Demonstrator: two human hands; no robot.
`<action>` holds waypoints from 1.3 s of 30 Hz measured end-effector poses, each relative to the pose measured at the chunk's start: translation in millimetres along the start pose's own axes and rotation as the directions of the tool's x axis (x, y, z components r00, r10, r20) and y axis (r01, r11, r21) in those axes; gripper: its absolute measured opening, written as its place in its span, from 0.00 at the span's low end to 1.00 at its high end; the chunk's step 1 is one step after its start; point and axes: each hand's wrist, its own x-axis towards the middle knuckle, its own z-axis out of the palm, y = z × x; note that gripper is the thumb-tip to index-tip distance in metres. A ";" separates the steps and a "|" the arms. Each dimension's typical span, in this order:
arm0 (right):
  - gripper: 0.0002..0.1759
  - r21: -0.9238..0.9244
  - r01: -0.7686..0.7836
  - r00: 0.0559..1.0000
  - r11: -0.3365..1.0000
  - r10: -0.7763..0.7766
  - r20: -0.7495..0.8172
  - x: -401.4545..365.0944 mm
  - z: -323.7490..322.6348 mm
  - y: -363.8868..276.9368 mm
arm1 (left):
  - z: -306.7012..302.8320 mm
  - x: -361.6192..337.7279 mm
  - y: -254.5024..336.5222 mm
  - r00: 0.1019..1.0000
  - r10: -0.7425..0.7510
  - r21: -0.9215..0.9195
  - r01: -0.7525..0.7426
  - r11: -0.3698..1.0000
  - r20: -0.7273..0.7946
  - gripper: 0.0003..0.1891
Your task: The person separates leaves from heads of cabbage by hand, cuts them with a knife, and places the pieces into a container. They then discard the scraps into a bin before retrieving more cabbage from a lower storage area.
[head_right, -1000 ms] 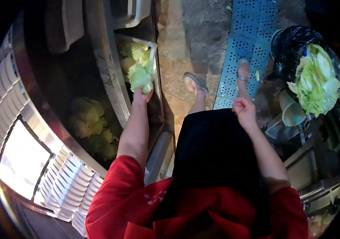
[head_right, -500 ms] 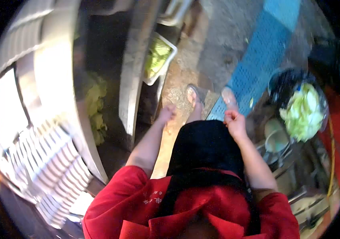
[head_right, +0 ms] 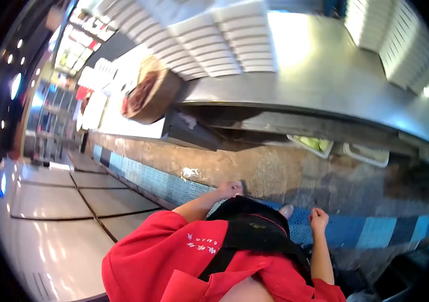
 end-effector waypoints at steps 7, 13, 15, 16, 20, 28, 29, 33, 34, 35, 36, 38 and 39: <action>0.16 -0.266 0.164 0.910 0.950 -0.041 0.413 -32.9 205.9 -92.6 | -65.4 -26.2 -164.9 0.977 0.174 0.029 -0.171 0.985 -0.125 0.22; 0.17 -0.204 0.719 0.474 0.664 -0.254 0.843 -143.1 450.4 -194.2 | -197.8 -107.5 -242.2 0.886 -0.123 -0.131 0.071 0.989 -0.447 0.22; 0.16 -0.081 0.855 0.312 0.512 -0.383 0.869 -177.9 521.6 -227.9 | -235.2 -122.2 -269.3 0.812 -0.193 -0.233 0.073 0.970 -0.551 0.20; 0.15 0.004 0.904 0.202 0.428 -0.434 0.878 -193.5 553.7 -245.5 | -249.8 -122.0 -284.7 0.783 -0.239 -0.314 0.059 0.948 -0.574 0.19; 0.24 0.151 0.958 0.034 0.245 -0.617 0.786 -228.2 685.6 -289.1 | -304.0 -116.1 -307.4 0.691 -0.356 -0.549 -0.070 0.833 -0.629 0.18; 0.56 -0.631 0.776 0.508 -0.011 -0.582 0.635 -191.5 930.8 -361.6 | -433.7 -120.5 -333.1 0.688 -0.205 -0.555 -0.335 0.762 -0.696 0.14; 0.56 -0.620 0.785 0.511 0.010 -0.576 0.638 -190.8 950.4 -376.7 | -446.6 -121.6 -356.4 0.639 -0.240 -0.529 -0.307 0.792 -0.731 0.14; 0.54 -0.633 0.774 0.494 -0.028 -0.600 0.629 -185.3 1038.8 -410.9 | -499.5 -161.0 -435.5 0.526 -0.513 -0.592 0.023 0.806 -0.678 0.15; 0.53 -0.650 0.760 0.503 0.005 -0.639 0.582 -177.3 1061.1 -423.1 | -511.9 -168.9 -448.9 0.521 -0.596 -0.733 -0.090 0.674 -0.611 0.15; 0.53 -0.647 0.762 0.504 0.005 -0.631 0.589 -168.4 1081.5 -431.5 | -531.0 -180.9 -449.6 0.502 -0.620 -0.757 -0.114 0.644 -0.603 0.15; 0.50 -0.663 0.749 0.491 -0.005 -0.668 0.559 -158.0 1102.8 -440.5 | -540.2 -186.7 -467.7 0.472 -0.628 -0.761 -0.160 0.629 -0.618 0.14; 0.45 -0.730 0.682 0.495 -0.036 -0.712 0.498 -137.1 1133.9 -462.9 | -561.0 -192.2 -488.0 0.400 -0.696 -0.797 -0.190 0.574 -0.597 0.13; 0.42 -0.775 0.630 0.516 -0.048 -0.720 0.464 -130.5 1142.9 -477.2 | -573.6 -196.8 -491.2 0.353 -0.749 -0.826 -0.168 0.538 -0.560 0.13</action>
